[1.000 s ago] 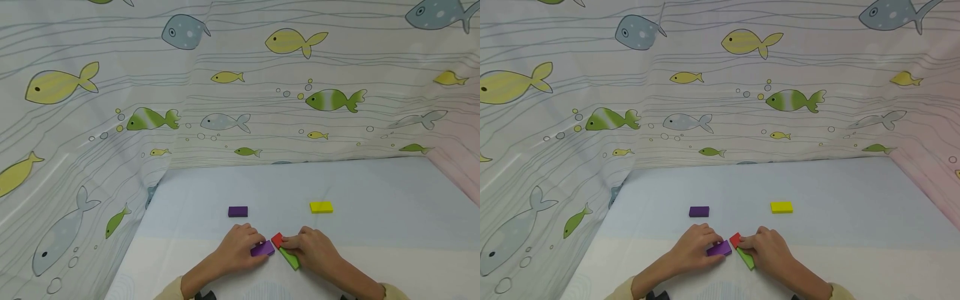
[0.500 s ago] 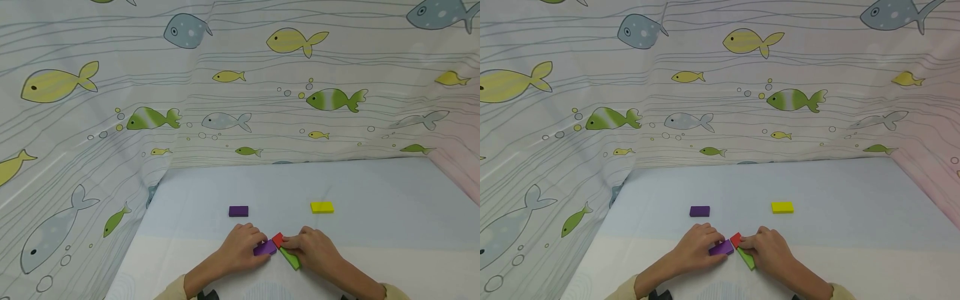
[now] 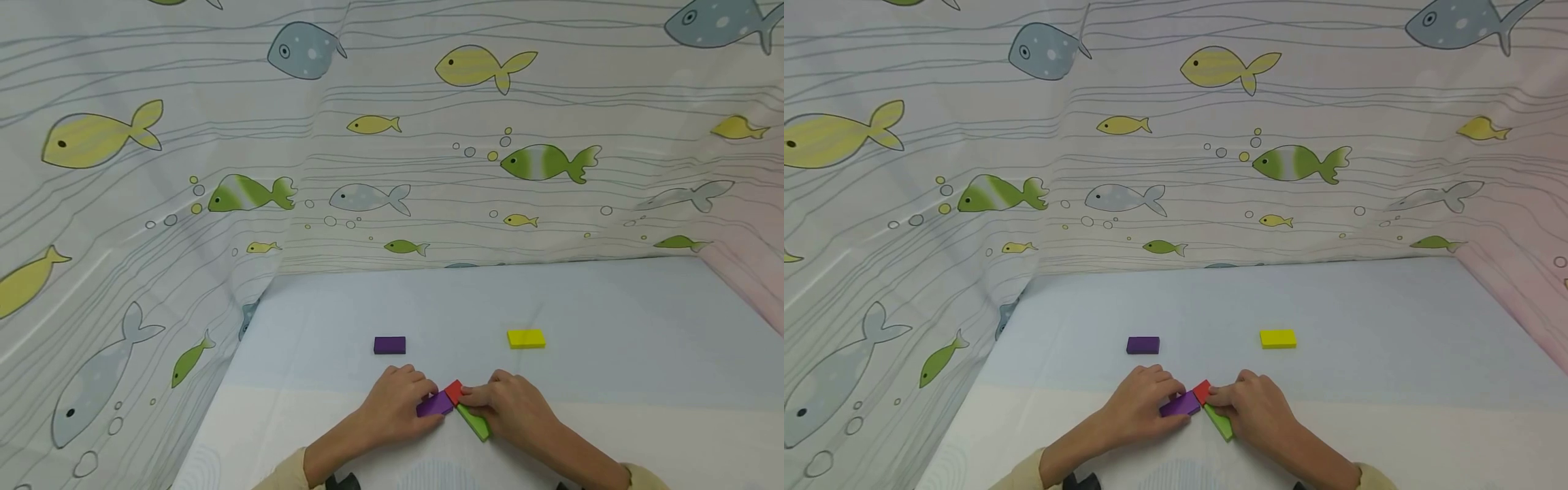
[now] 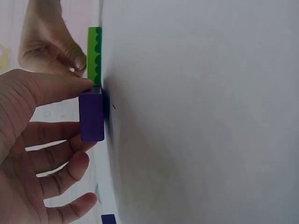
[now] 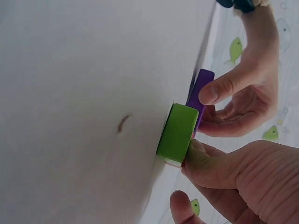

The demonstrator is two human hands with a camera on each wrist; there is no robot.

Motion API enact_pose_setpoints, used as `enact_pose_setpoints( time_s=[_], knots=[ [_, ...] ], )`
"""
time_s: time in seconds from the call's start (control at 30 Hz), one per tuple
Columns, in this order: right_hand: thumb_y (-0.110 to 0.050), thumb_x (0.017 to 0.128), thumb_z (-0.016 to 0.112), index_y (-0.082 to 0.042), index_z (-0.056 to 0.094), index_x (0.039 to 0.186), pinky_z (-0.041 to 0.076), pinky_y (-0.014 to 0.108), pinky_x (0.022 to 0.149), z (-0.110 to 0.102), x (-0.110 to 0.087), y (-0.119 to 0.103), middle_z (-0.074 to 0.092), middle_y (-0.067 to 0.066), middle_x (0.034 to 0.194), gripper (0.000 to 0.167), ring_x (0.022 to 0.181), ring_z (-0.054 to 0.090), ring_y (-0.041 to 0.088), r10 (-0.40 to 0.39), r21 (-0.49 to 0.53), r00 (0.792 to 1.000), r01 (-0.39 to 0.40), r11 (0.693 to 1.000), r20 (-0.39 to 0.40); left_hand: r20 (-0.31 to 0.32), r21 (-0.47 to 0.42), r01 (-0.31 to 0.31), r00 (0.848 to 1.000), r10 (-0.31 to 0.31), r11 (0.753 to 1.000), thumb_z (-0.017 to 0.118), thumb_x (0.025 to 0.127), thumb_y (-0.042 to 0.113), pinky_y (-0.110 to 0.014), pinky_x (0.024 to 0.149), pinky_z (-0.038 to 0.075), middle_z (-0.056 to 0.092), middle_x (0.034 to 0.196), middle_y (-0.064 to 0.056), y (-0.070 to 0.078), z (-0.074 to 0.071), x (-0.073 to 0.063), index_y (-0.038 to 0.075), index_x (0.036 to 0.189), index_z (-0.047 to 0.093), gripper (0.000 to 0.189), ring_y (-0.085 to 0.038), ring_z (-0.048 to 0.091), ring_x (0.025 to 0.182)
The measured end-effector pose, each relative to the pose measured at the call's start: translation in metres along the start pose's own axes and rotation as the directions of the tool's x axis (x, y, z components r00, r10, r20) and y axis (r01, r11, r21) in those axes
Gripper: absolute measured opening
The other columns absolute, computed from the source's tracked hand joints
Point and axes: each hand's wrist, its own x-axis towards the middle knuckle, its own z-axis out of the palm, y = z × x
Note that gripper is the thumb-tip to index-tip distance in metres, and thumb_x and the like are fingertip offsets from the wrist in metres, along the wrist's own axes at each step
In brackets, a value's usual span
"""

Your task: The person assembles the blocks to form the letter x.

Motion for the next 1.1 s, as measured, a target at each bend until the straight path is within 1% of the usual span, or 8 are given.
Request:
enact_pose_setpoints(
  time_s=[0.13, 0.27, 0.63, 0.87, 1.1],
  knots=[
    [-0.014, 0.08, 0.081, -0.022, 0.081, 0.102, 0.036, 0.019, 0.053, 0.0, 0.0, 0.0, 0.073, -0.008, 0.106, 0.023, 0.069, 0.046, 0.006, 0.0, 0.001, 1.0, 0.0, 1.0, -0.004, 0.008, 0.005, 0.004, 1.0, -0.004, 1.0, 0.078, 0.081, 0.043, -0.024, 0.072, 0.04, 0.065, 0.083, 0.01, 0.0, 0.001, 0.0, 0.019, 0.094, 0.073, 0.029, -0.004, 0.047, 0.074],
    [-0.014, 0.08, 0.081, -0.022, 0.081, 0.103, 0.036, 0.018, 0.053, 0.001, 0.0, 0.001, 0.073, -0.008, 0.105, 0.024, 0.069, 0.046, 0.005, 0.004, 0.001, 1.0, -0.004, 1.0, -0.003, 0.002, 0.007, 0.005, 1.0, -0.005, 1.0, 0.078, 0.081, 0.044, -0.024, 0.072, 0.04, 0.065, 0.084, 0.01, 0.0, 0.003, -0.001, 0.019, 0.094, 0.072, 0.028, -0.004, 0.047, 0.074],
    [-0.014, 0.079, 0.082, -0.022, 0.081, 0.102, 0.035, 0.018, 0.052, 0.001, -0.002, 0.0, 0.073, -0.009, 0.105, 0.024, 0.069, 0.046, 0.005, -0.005, 0.006, 1.0, 0.005, 1.0, -0.021, 0.007, 0.031, 0.012, 1.0, -0.013, 0.999, 0.078, 0.08, 0.045, -0.024, 0.071, 0.04, 0.065, 0.084, 0.01, 0.005, 0.002, -0.001, 0.019, 0.094, 0.073, 0.03, -0.004, 0.047, 0.074],
    [-0.014, 0.079, 0.082, -0.022, 0.081, 0.102, 0.035, 0.018, 0.053, 0.002, -0.002, 0.001, 0.073, -0.009, 0.105, 0.024, 0.07, 0.046, 0.005, -0.008, 0.004, 1.0, 0.008, 1.0, -0.02, 0.044, 0.059, 0.026, 0.999, -0.029, 0.998, 0.077, 0.081, 0.045, -0.025, 0.072, 0.041, 0.064, 0.085, 0.011, 0.008, -0.001, 0.001, 0.018, 0.096, 0.072, 0.031, -0.004, 0.048, 0.075],
    [-0.013, 0.079, 0.082, -0.023, 0.081, 0.102, 0.035, 0.018, 0.053, 0.002, -0.002, 0.001, 0.073, -0.01, 0.105, 0.025, 0.07, 0.046, 0.005, -0.004, -0.001, 1.0, 0.004, 1.0, -0.023, 0.07, 0.12, 0.023, 0.997, -0.031, 0.993, 0.074, 0.084, 0.048, -0.026, 0.07, 0.04, 0.063, 0.085, 0.011, 0.011, 0.0, 0.003, 0.018, 0.097, 0.071, 0.033, -0.004, 0.047, 0.074]
  ],
)
